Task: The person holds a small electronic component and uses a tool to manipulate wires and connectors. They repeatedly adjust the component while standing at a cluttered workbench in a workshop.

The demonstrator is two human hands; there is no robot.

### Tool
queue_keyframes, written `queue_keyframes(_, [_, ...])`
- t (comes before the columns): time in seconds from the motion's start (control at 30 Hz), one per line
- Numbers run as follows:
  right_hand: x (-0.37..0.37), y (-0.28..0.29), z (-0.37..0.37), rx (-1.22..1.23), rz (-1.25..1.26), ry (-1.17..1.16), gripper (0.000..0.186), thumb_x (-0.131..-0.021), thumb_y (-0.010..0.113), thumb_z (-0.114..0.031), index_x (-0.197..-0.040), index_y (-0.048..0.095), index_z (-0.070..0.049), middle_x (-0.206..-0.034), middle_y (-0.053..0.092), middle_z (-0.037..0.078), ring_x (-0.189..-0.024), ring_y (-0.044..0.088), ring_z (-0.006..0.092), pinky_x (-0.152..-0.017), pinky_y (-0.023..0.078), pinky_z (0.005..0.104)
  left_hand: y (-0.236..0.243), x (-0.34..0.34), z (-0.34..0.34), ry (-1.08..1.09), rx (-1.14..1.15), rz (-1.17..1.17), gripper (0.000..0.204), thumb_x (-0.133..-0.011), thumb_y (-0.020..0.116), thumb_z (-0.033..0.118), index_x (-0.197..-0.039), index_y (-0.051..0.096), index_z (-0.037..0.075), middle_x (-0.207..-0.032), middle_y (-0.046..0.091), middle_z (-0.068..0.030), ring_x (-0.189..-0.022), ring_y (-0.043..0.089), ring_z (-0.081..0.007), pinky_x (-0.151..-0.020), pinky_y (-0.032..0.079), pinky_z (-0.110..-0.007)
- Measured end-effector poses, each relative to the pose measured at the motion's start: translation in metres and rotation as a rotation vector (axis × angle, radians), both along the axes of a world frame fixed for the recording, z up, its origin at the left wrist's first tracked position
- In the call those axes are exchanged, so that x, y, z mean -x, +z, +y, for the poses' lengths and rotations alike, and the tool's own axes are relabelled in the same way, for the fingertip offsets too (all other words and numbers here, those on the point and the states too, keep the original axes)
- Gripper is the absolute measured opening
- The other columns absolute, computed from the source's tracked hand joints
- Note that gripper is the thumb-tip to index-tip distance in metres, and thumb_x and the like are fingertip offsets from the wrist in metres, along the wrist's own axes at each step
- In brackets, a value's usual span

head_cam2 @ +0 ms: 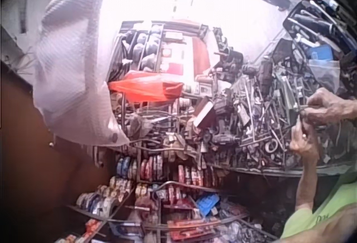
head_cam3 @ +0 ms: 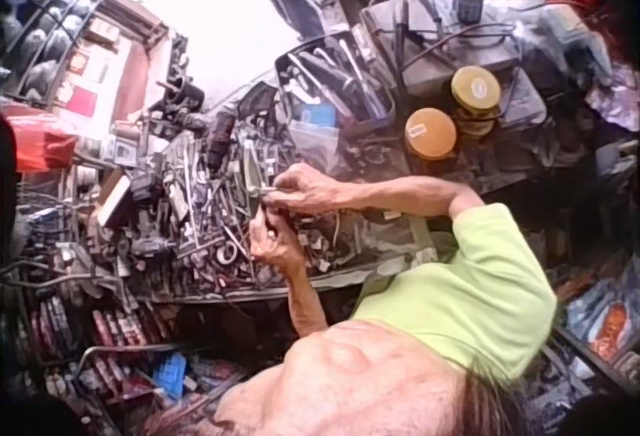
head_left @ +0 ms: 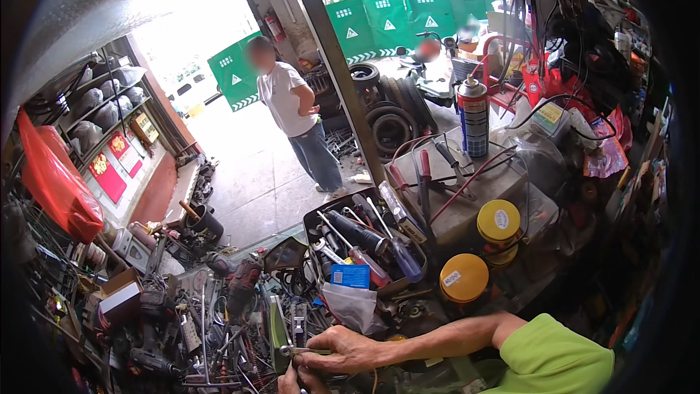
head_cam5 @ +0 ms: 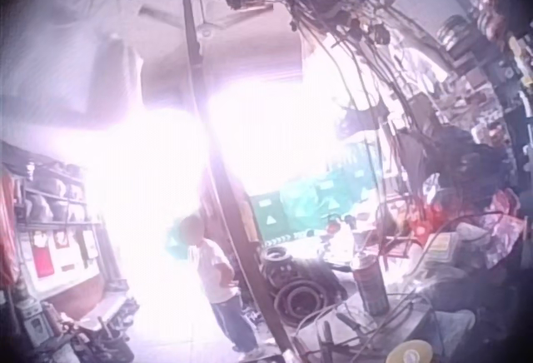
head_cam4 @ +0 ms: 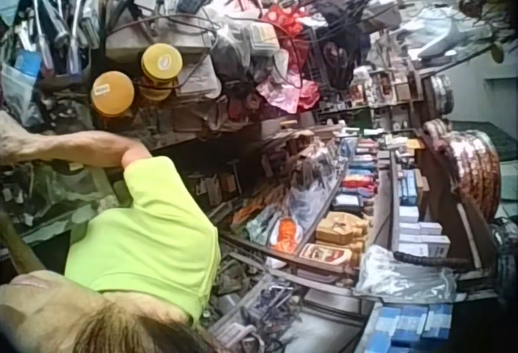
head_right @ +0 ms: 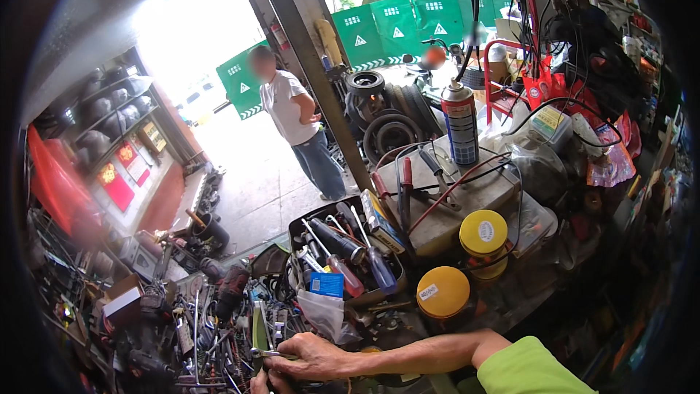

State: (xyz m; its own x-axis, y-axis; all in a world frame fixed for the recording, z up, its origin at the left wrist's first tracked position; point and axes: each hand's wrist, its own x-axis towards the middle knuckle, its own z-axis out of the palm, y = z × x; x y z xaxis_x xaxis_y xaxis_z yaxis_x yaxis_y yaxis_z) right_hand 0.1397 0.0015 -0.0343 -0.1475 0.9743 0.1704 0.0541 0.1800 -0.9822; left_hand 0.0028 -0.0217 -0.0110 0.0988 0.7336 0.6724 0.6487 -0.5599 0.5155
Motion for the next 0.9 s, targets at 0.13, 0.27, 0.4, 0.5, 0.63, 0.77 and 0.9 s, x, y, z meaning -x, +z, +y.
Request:
queue_keyframes(0.13, [0.006,-0.003,0.000,-0.126,0.044,-0.117,0.044,-0.091,0.062,-0.040,-0.082,0.063,0.003,-0.060,0.052,0.014,-0.056,0.048,0.0167,-0.055,0.040,0.0383,-0.001,0.001,0.001,-0.001,-0.029,0.000,0.017,-0.091,0.064,0.010,-0.096,0.070,-0.004,-0.076,0.065,-0.0182,-0.063,0.062,-0.0329,-0.057,0.049,-0.041])
queue_keyframes(0.27, [0.003,-0.008,0.001,-0.063,0.046,-0.034,0.044,-0.091,0.063,-0.040,-0.081,0.063,0.003,-0.058,0.049,0.011,-0.056,0.044,0.0154,-0.054,0.039,0.0367,-0.004,0.003,0.002,-0.022,-0.049,-0.004,0.016,-0.090,0.063,0.009,-0.097,0.069,-0.004,-0.077,0.065,-0.0179,-0.063,0.062,-0.0329,-0.057,0.048,-0.040])
queue_keyframes(0.4, [0.001,0.005,-0.003,0.030,0.040,-0.006,0.039,-0.090,0.064,-0.036,-0.084,0.064,0.003,-0.060,0.052,0.011,-0.057,0.046,0.0160,-0.055,0.039,0.0362,-0.001,0.001,0.000,-0.003,-0.017,-0.024,0.017,-0.090,0.063,0.010,-0.097,0.069,-0.004,-0.077,0.065,-0.0180,-0.064,0.062,-0.0331,-0.057,0.048,-0.040])
queue_keyframes(0.5, [0.003,0.002,-0.003,-0.109,0.039,-0.110,0.038,-0.089,0.064,-0.035,-0.087,0.064,0.003,-0.063,0.056,0.014,-0.058,0.049,0.0180,-0.056,0.040,0.0372,0.000,0.001,0.001,-0.017,-0.031,-0.018,0.017,-0.090,0.063,0.010,-0.096,0.069,-0.004,-0.076,0.065,-0.0179,-0.064,0.062,-0.0333,-0.057,0.048,-0.040])
queue_keyframes(0.63, [0.000,-0.001,-0.002,-0.085,0.019,-0.059,0.036,-0.089,0.064,-0.033,-0.089,0.064,0.003,-0.066,0.058,0.014,-0.059,0.051,0.0197,-0.057,0.041,0.0374,0.002,-0.001,0.001,-0.016,-0.049,-0.005,0.016,-0.090,0.063,0.010,-0.094,0.069,-0.004,-0.075,0.064,-0.0172,-0.061,0.061,-0.0325,-0.055,0.047,-0.040])
queue_keyframes(0.77, [-0.003,0.000,0.001,-0.033,-0.002,-0.027,0.036,-0.090,0.063,-0.034,-0.091,0.065,0.002,-0.065,0.057,0.014,-0.059,0.051,0.0191,-0.057,0.041,0.0369,0.000,-0.002,0.001,-0.016,-0.018,-0.045,0.014,-0.090,0.064,0.009,-0.094,0.069,-0.004,-0.073,0.063,-0.0164,-0.059,0.059,-0.0312,-0.054,0.046,-0.040])
queue_keyframes(0.9, [-0.003,0.000,-0.002,-0.104,0.002,0.006,0.034,-0.094,0.063,-0.031,-0.094,0.065,0.002,-0.066,0.056,0.007,-0.062,0.046,0.0102,-0.054,0.038,0.0316,-0.001,-0.001,0.001,-0.008,-0.052,-0.013,0.013,-0.089,0.064,0.008,-0.094,0.070,-0.004,-0.072,0.063,-0.0161,-0.059,0.059,-0.0308,-0.054,0.046,-0.040])
